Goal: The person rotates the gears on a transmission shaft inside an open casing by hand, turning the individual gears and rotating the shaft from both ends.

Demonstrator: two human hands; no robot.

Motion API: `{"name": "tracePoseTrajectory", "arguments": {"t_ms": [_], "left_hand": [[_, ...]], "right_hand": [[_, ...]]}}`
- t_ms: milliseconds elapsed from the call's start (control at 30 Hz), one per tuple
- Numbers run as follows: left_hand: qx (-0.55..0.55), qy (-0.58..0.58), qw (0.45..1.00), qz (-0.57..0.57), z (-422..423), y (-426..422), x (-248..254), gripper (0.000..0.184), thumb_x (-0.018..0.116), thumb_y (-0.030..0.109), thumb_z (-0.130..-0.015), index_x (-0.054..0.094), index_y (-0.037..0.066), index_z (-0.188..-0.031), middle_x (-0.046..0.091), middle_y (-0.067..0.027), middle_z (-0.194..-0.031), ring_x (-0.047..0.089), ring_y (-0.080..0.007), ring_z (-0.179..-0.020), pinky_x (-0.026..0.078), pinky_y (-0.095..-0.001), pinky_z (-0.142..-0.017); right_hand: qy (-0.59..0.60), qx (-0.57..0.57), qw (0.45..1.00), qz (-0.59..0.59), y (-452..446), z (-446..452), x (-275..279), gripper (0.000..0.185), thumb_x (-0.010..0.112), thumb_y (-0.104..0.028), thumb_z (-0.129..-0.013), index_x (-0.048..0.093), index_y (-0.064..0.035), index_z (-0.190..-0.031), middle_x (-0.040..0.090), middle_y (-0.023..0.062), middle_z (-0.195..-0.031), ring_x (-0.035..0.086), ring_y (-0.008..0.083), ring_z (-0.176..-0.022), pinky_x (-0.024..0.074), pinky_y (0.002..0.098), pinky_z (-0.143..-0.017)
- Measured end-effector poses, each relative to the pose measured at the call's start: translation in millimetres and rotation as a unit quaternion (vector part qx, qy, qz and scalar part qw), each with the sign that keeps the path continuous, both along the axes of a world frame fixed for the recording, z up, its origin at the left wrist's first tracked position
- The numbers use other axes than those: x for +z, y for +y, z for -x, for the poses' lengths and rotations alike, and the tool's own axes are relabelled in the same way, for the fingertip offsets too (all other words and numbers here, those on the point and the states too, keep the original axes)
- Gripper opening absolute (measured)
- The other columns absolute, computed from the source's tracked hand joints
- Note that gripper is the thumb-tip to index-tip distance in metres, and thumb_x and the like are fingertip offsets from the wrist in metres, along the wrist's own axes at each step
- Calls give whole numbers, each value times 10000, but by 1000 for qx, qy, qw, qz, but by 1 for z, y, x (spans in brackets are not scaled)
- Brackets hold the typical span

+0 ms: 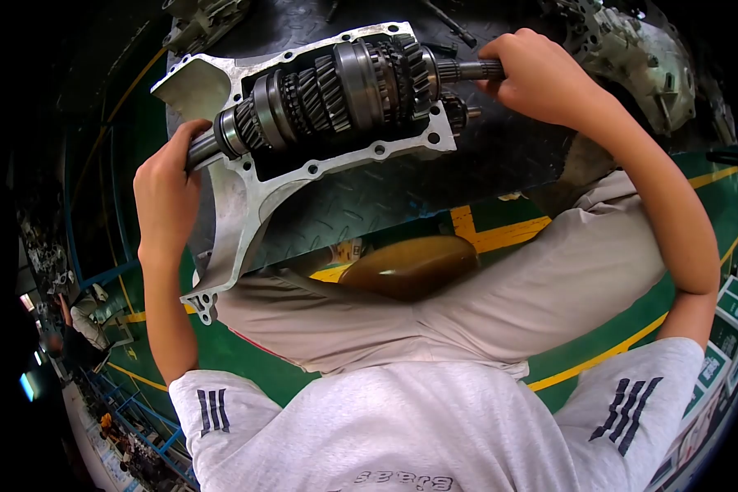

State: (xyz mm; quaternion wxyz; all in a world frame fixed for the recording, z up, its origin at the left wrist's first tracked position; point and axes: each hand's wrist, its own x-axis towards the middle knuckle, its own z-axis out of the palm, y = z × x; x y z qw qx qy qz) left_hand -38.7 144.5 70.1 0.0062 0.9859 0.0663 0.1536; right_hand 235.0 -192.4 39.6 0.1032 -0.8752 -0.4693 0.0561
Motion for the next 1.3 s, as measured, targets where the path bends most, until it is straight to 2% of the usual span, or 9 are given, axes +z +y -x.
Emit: {"name": "tracePoseTrajectory", "arguments": {"t_ms": [167, 267, 500, 600, 967, 1033, 1133, 1267, 1300], "left_hand": [[-22, 106, 989, 103, -5, 14, 22, 320, 670, -26, -787, 688, 6, -1104, 683, -236, -832, 650, -418, -765, 523, -431, -704], [30, 279, 917, 282, -17, 18, 40, 317, 635, 9, -796, 677, -79, -1098, 609, -211, -745, 571, -295, -682, 492, -399, -719], [89, 316, 893, 308, -21, 31, 38, 376, 704, 47, -801, 680, -58, -1161, 585, -54, -842, 555, -131, -732, 469, -293, -682], [115, 351, 879, 301, -26, 28, 41, 405, 721, 50, -823, 674, -54, -1212, 618, -87, -944, 598, -163, -818, 497, -306, -755], [114, 306, 915, 238, -22, 14, 37, 420, 767, 53, -876, 676, -27, -1278, 653, -164, -1138, 646, -260, -1018, 501, -342, -927], [114, 306, 915, 236, -24, 12, 36, 424, 770, 52, -869, 677, -24, -1276, 661, -161, -1138, 647, -259, -1017, 502, -340, -926], [109, 287, 915, 262, -23, 12, 33, 409, 770, 11, -842, 667, -26, -1236, 671, -150, -1127, 644, -228, -1020, 502, -322, -909], [59, 121, 940, 315, -1, 15, 29, 470, 738, -93, -793, 628, 2, -1239, 662, -83, -1114, 630, -165, -1033, 499, -296, -895], [29, 35, 940, 338, 7, 17, 24, 494, 724, -121, -782, 618, 17, -1244, 657, -62, -1107, 626, -145, -1034, 497, -289, -896]], "right_hand": [[18, -7, 1000, -19, 5, 12, 17, 176, 762, -106, -815, 694, 2, -936, 657, 195, -752, 645, 405, -740, 510, 458, -691], [-41, 15, 996, -82, -1, 18, 7, 218, 757, -87, -818, 609, -2, -953, 655, 189, -803, 646, 400, -782, 503, 472, -697], [-183, 84, 971, -127, -6, 17, -17, 270, 752, -100, -845, 554, -26, -1013, 648, 144, -820, 654, 366, -789, 517, 450, -670], [-173, 66, 980, -69, -4, 7, -19, 238, 761, -132, -839, 585, -35, -966, 655, 150, -748, 659, 378, -748, 519, 466, -661], [-8, 38, 999, 18, 8, 1, 9, 202, 760, -161, -847, 757, 25, -925, 668, 226, -761, 665, 402, -769, 543, 463, -732], [-37, 52, 996, -56, 5, 1, 5, 232, 769, -178, -850, 739, 46, -901, 649, 220, -749, 656, 367, -719, 531, 437, -703], [112, -17, 985, 132, 18, -5, 29, 278, 770, -202, -870, 691, 52, -949, 649, 185, -879, 623, 267, -793, 502, 376, -724], [176, 97, 979, 38, -4, -23, 46, 373, 808, -277, -891, 654, 24, -1050, 661, 100, -919, 614, 213, -837, 502, 340, -769], [243, 51, 965, 87, -6, -26, 58, 377, 784, -46, -869, 598, -7, -1196, 605, 63, -959, 593, 168, -879, 516, 321, -827]]}}
